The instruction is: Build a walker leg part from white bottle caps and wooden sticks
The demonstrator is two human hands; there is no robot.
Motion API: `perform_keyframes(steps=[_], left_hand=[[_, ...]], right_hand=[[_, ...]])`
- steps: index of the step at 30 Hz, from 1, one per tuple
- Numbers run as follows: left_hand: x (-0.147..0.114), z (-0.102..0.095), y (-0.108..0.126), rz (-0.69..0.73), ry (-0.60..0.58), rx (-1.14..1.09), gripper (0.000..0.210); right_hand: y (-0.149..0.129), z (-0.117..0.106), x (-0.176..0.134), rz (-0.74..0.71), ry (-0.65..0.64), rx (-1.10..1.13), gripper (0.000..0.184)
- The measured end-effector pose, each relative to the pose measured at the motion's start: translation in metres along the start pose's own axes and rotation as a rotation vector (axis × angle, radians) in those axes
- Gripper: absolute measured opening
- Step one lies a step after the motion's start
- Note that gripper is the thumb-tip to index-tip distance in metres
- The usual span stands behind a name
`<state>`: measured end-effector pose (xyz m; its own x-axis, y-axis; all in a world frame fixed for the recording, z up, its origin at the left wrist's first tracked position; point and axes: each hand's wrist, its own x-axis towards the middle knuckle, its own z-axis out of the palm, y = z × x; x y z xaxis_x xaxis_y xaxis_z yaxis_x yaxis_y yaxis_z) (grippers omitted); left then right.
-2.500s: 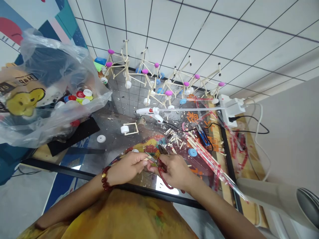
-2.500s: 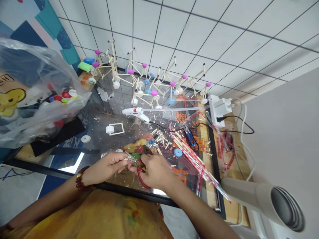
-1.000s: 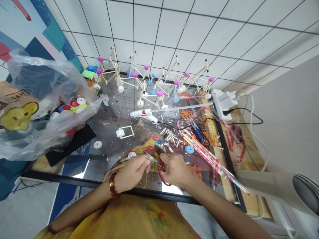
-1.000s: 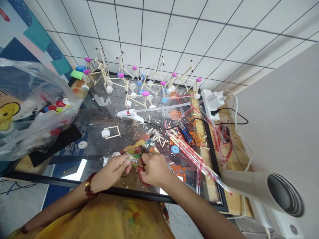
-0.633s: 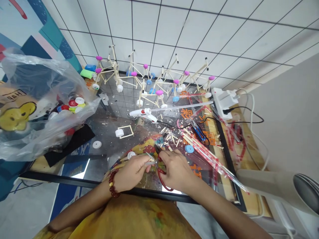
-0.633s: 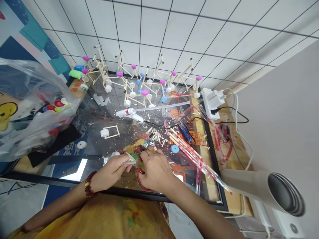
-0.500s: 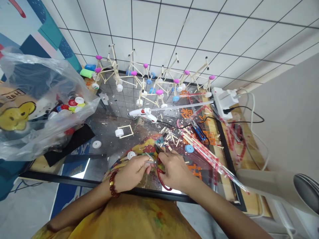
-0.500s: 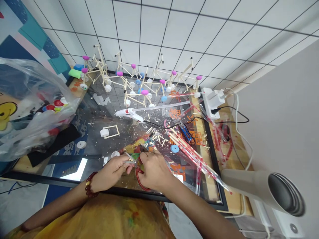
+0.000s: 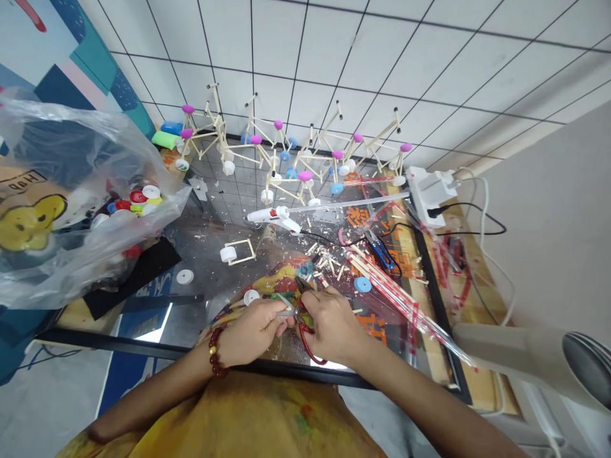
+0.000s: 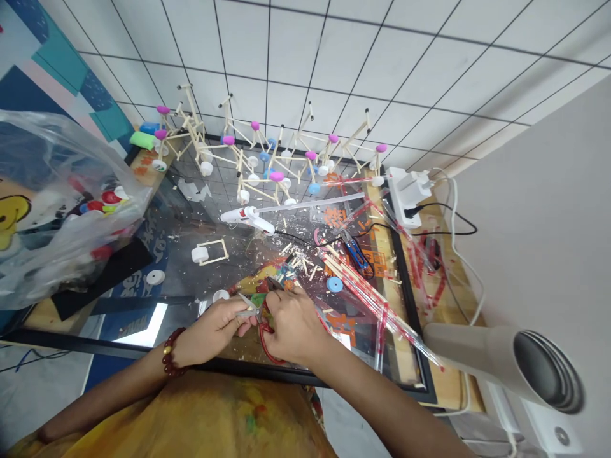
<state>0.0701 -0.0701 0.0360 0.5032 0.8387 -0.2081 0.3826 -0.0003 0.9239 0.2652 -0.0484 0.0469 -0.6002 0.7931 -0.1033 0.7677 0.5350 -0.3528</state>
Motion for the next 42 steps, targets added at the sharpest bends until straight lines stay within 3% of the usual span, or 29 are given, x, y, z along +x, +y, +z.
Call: perform_keyframes(steps=[5, 10, 16, 23, 30, 34, 42], left_hand=[[0.003, -0.004, 0.001, -0.032, -0.016, -0.099, 0.032], [0.006, -0.006, 0.002, -0.018, 0.044, -0.030, 0.033], [0.004, 0.001, 0.006, 0.003, -0.011, 0.060, 0.021], [0.003, 0.003, 0.007, -0.076, -0.054, -0.046, 0.026], [0.007, 0.003, 0.010, -0.023, 0.076, 0.013, 0.038], [0.005, 0.004, 0.007, -0.022, 0.085, -0.002, 0.035], [0.004, 0.005, 0.008, -0.018, 0.023, 0.010, 0.021]], right_hand=[[0.008, 0.006, 0.000, 0.031, -0.004, 0.005, 0.008], [0.012, 0.008, 0.001, 0.070, -0.007, -0.020, 0.006], [0.000, -0.008, 0.000, -0.050, 0.054, -0.121, 0.013], [0.006, 0.002, 0.000, -0.068, 0.060, -0.100, 0.015], [0.016, 0.007, 0.003, -0.032, 0.105, -0.080, 0.014], [0.011, 0.004, 0.003, -0.023, 0.121, -0.099, 0.016], [0.006, -0.005, 0.003, -0.057, 0.016, -0.095, 0.015]])
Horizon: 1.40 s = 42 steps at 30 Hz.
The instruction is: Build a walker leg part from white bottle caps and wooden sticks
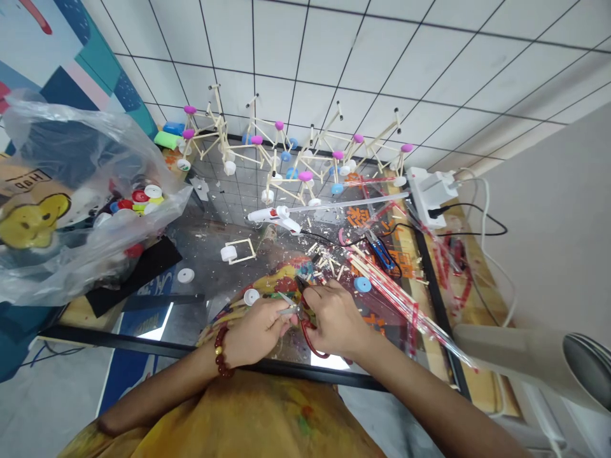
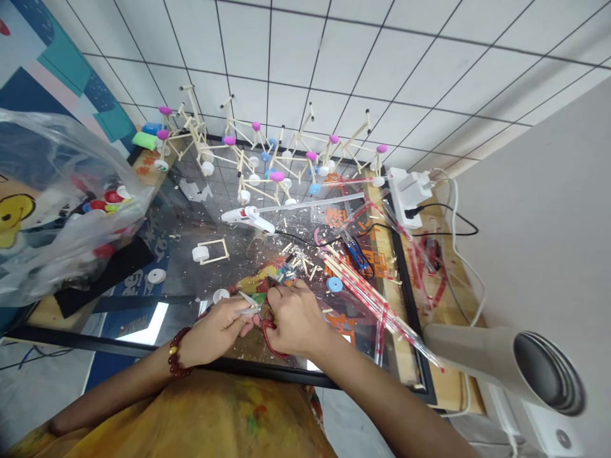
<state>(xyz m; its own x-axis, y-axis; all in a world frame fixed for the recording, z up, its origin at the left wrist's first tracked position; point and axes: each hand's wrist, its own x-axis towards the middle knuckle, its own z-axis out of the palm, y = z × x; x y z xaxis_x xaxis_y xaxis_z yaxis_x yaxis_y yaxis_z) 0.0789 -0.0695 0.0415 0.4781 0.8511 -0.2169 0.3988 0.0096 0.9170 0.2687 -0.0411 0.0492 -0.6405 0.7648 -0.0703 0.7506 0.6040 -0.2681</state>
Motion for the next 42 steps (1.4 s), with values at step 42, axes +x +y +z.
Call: perform_keyframes(steps=[42], left_hand=[[0.013, -0.020, -0.013, -0.153, 0.339, -1.257, 0.029]], right_hand=[[0.046, -0.038, 0.010, 0.285, -0.294, -0.204, 0.014]])
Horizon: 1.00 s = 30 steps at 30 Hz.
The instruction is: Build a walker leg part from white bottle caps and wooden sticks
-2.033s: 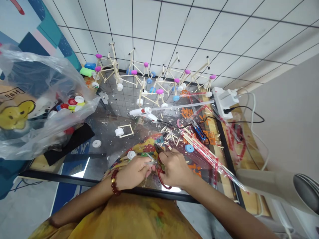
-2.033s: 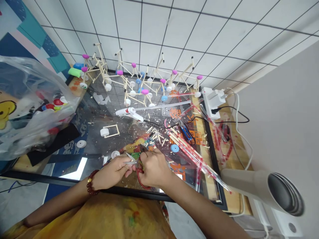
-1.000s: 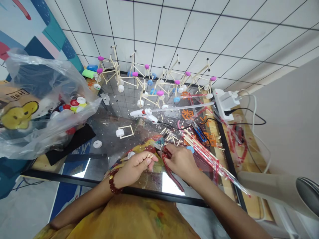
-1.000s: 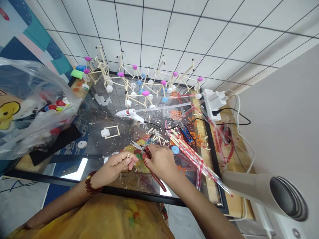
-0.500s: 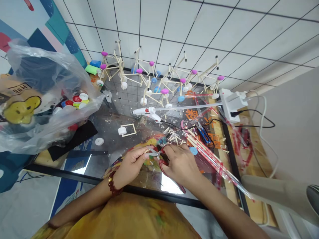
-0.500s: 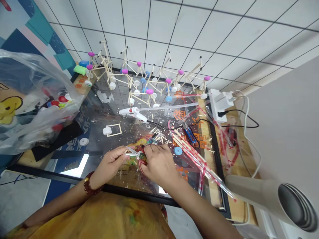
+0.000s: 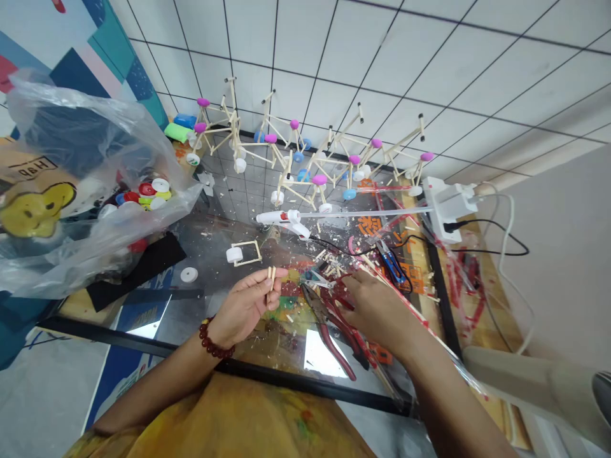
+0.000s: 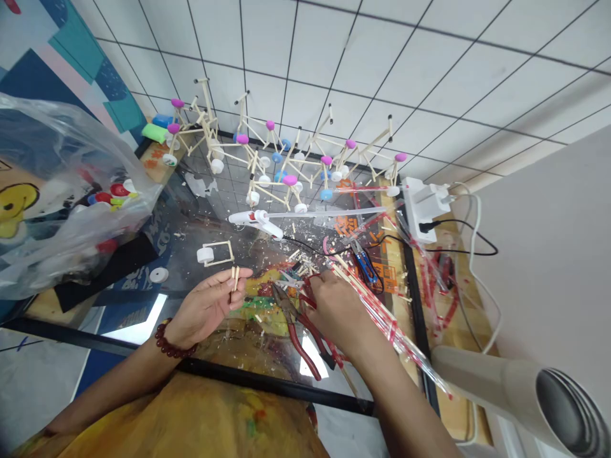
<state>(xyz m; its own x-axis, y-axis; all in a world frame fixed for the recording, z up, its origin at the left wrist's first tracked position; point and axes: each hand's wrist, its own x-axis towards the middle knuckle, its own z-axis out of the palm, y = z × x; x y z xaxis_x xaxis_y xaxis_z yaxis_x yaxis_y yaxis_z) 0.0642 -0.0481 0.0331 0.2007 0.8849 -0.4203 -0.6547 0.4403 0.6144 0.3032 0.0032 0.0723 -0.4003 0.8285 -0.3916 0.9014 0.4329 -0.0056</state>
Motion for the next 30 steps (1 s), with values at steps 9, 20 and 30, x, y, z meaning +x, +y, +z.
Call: perform_keyframes(steps=[9, 20, 30], left_hand=[[0.005, -0.003, 0.001, -0.035, 0.015, -0.027, 0.031], [0.006, -0.005, 0.002, -0.095, 0.016, -0.048, 0.029], [0.001, 0.002, -0.009, -0.070, 0.001, 0.179, 0.031]], right_hand=[[0.012, 0.032, -0.020, 0.112, -0.009, 0.007, 0.014], [0.020, 0.038, -0.040, 0.085, -0.041, 0.018, 0.009], [-0.018, 0.008, -0.030, -0.202, 0.589, 0.353, 0.025]])
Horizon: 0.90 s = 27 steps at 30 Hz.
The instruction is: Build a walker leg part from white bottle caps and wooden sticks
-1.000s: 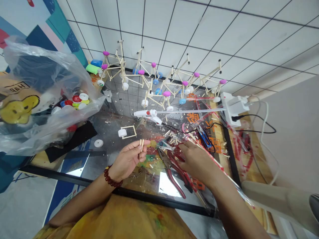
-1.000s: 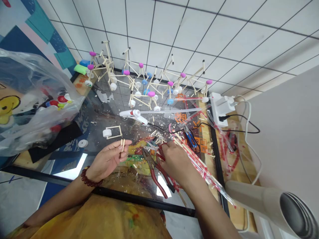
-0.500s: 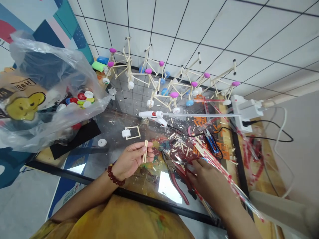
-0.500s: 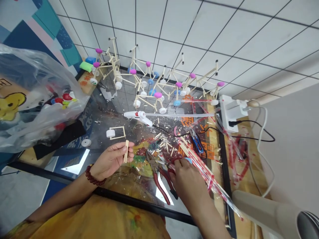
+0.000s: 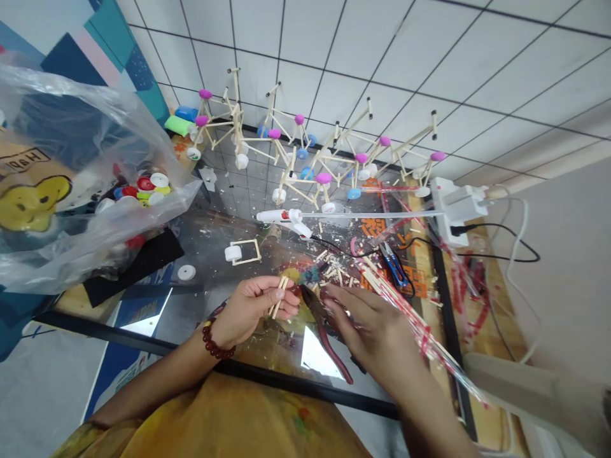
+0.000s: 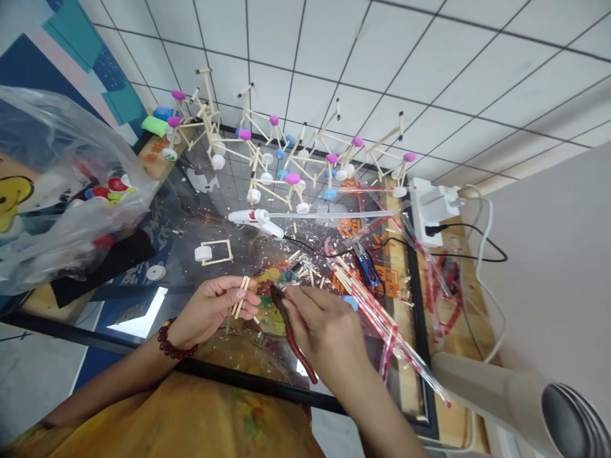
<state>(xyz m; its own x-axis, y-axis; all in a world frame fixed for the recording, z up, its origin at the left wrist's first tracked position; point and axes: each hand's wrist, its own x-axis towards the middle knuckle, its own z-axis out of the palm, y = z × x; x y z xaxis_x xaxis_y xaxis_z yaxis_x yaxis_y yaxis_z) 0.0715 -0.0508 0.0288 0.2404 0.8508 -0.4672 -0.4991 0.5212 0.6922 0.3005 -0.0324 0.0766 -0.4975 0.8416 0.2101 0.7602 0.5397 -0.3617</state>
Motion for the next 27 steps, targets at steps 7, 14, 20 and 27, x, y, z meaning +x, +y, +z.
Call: perform_keyframes(steps=[7, 14, 20, 27], left_hand=[[-0.003, 0.009, -0.006, 0.129, -0.078, 0.318, 0.032], [-0.002, 0.012, -0.003, 0.217, -0.057, 0.437, 0.028], [0.002, 0.013, -0.007, 0.126, -0.067, 0.227, 0.035], [0.005, 0.014, -0.005, 0.096, 0.078, -0.075, 0.034]], right_hand=[[-0.022, 0.034, 0.031, -0.111, 0.202, 0.251, 0.025], [-0.017, 0.040, 0.032, -0.152, 0.150, 0.247, 0.012], [-0.017, 0.058, 0.030, -0.224, 0.267, -0.014, 0.007], [-0.019, 0.060, 0.027, -0.327, 0.326, -0.003, 0.011]])
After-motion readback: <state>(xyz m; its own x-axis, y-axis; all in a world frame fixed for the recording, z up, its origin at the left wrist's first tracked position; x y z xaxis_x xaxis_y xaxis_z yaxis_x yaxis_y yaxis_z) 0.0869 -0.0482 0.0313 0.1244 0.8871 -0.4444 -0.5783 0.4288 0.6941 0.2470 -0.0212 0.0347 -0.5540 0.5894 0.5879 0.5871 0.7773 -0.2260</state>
